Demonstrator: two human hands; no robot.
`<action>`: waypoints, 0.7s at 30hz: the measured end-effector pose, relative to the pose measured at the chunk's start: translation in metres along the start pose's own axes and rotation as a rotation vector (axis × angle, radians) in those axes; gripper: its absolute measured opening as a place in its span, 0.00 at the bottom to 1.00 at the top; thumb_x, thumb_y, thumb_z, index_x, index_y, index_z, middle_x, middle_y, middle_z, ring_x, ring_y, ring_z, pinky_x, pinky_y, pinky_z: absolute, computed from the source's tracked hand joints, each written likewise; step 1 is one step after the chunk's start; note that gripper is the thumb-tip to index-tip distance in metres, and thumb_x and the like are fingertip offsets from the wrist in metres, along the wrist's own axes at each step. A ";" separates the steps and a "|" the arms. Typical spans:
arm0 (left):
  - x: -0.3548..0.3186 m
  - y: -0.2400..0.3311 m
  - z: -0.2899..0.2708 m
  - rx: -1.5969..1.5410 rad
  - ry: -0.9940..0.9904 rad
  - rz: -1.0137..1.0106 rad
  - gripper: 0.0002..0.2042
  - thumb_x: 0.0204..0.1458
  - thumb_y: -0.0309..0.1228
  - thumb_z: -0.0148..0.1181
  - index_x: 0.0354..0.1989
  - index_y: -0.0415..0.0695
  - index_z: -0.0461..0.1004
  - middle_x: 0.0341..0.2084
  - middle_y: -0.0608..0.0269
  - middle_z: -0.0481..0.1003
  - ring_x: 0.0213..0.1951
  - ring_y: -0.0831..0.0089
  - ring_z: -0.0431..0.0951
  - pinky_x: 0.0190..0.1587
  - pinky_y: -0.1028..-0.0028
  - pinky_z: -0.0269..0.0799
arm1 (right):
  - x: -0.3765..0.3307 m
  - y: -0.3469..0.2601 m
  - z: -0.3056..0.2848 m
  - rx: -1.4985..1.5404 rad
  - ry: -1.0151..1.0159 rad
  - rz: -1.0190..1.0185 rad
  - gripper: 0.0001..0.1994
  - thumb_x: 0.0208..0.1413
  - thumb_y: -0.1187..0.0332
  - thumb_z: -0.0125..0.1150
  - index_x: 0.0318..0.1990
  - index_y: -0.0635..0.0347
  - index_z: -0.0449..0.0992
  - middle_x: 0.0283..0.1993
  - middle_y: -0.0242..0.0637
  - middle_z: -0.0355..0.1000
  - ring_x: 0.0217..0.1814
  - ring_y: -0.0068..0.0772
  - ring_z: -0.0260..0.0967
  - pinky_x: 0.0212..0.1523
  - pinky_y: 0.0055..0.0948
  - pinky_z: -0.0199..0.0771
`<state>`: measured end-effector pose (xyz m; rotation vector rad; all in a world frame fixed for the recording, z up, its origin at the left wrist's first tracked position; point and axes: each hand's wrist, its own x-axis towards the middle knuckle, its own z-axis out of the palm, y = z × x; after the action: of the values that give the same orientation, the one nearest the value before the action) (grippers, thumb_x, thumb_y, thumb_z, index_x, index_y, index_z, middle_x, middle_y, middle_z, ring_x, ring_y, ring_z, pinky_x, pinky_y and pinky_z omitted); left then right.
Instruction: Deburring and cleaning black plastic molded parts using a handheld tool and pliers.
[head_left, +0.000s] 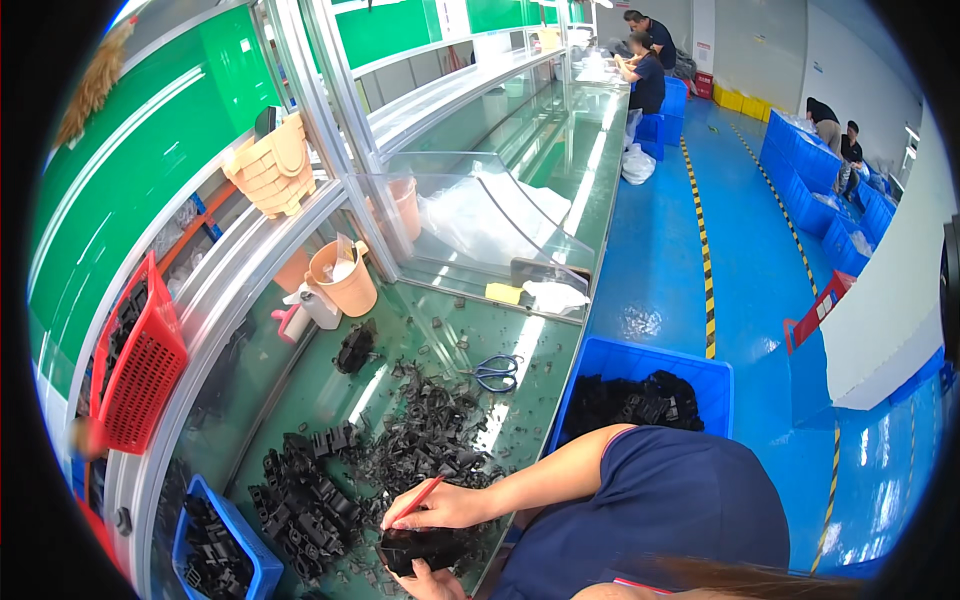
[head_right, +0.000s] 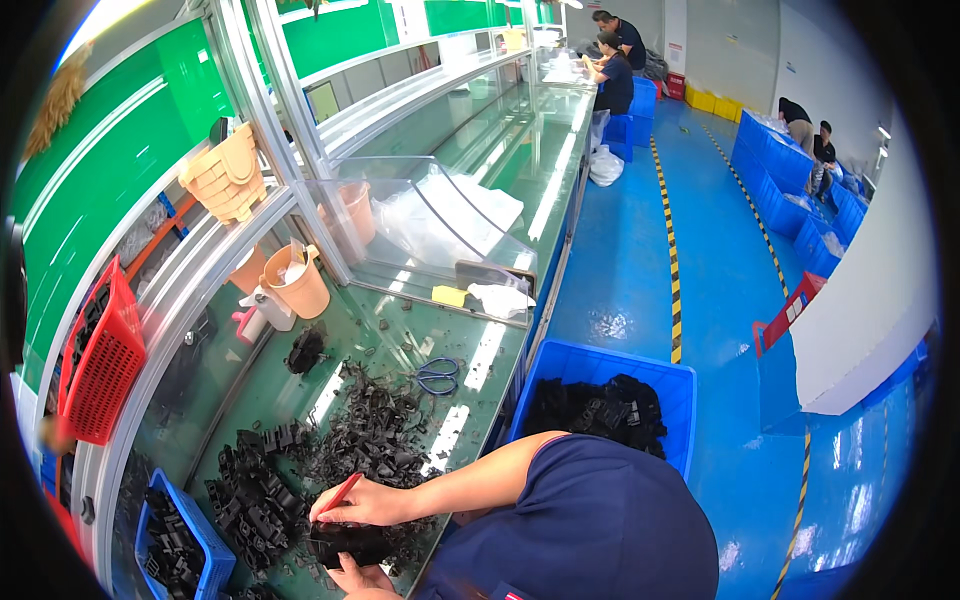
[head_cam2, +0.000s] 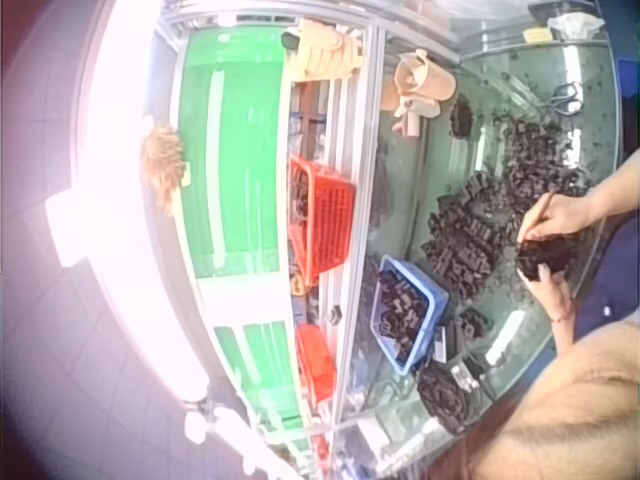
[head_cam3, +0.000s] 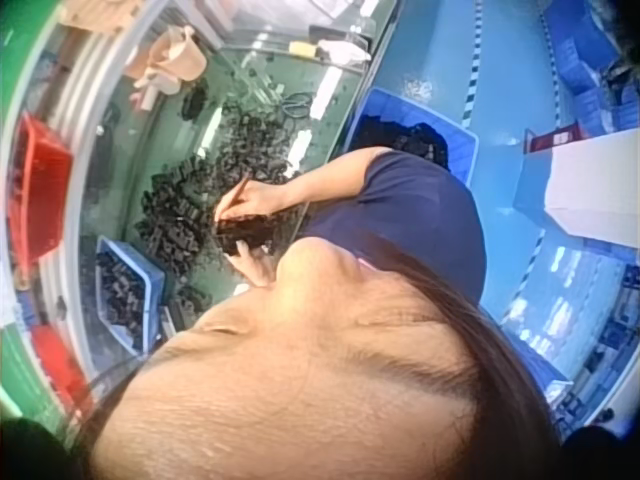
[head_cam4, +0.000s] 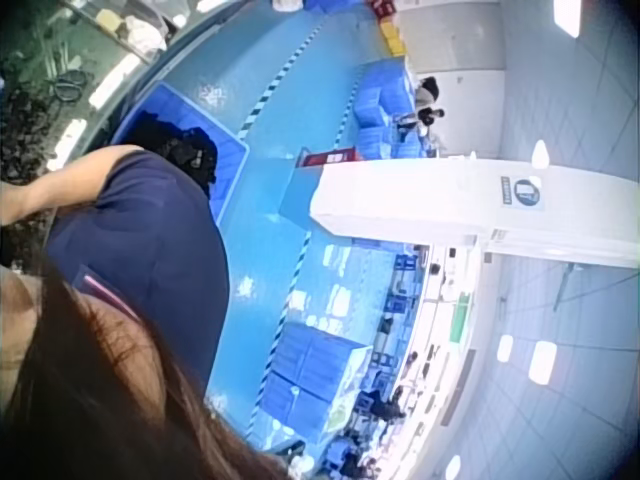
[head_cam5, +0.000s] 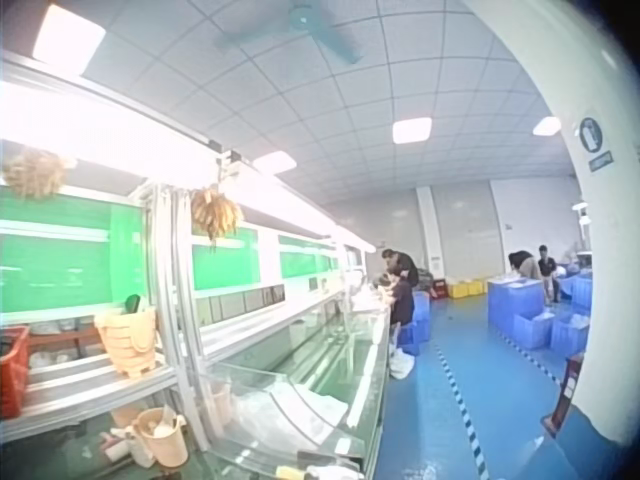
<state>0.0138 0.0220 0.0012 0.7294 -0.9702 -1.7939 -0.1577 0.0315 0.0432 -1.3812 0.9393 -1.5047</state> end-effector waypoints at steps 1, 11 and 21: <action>0.000 0.000 0.000 0.001 -0.002 0.000 0.23 0.51 0.29 0.58 0.55 0.41 0.58 0.47 0.57 0.67 0.45 0.66 0.70 0.45 0.68 0.70 | 0.000 -0.002 0.000 0.009 -0.005 0.019 0.13 0.58 0.64 0.54 0.43 0.63 0.74 0.41 0.34 0.73 0.39 0.23 0.68 0.41 0.25 0.67; 0.014 -0.022 -0.028 -0.061 -0.057 0.044 0.32 0.46 0.33 0.64 0.59 0.41 0.56 0.51 0.55 0.65 0.51 0.63 0.69 0.53 0.66 0.67 | 0.001 -0.006 0.001 0.020 -0.023 0.053 0.13 0.58 0.64 0.53 0.43 0.64 0.73 0.42 0.36 0.73 0.44 0.26 0.68 0.46 0.27 0.66; -0.001 -0.001 0.001 0.051 -0.004 0.008 0.24 0.52 0.32 0.58 0.55 0.41 0.57 0.46 0.57 0.67 0.41 0.66 0.71 0.37 0.70 0.71 | -0.001 0.000 -0.003 -0.005 -0.019 0.024 0.12 0.57 0.65 0.53 0.43 0.65 0.73 0.43 0.37 0.73 0.47 0.28 0.68 0.50 0.27 0.65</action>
<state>0.0129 0.0238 0.0013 0.7526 -1.0233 -1.7704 -0.1609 0.0320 0.0428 -1.3802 0.9452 -1.4700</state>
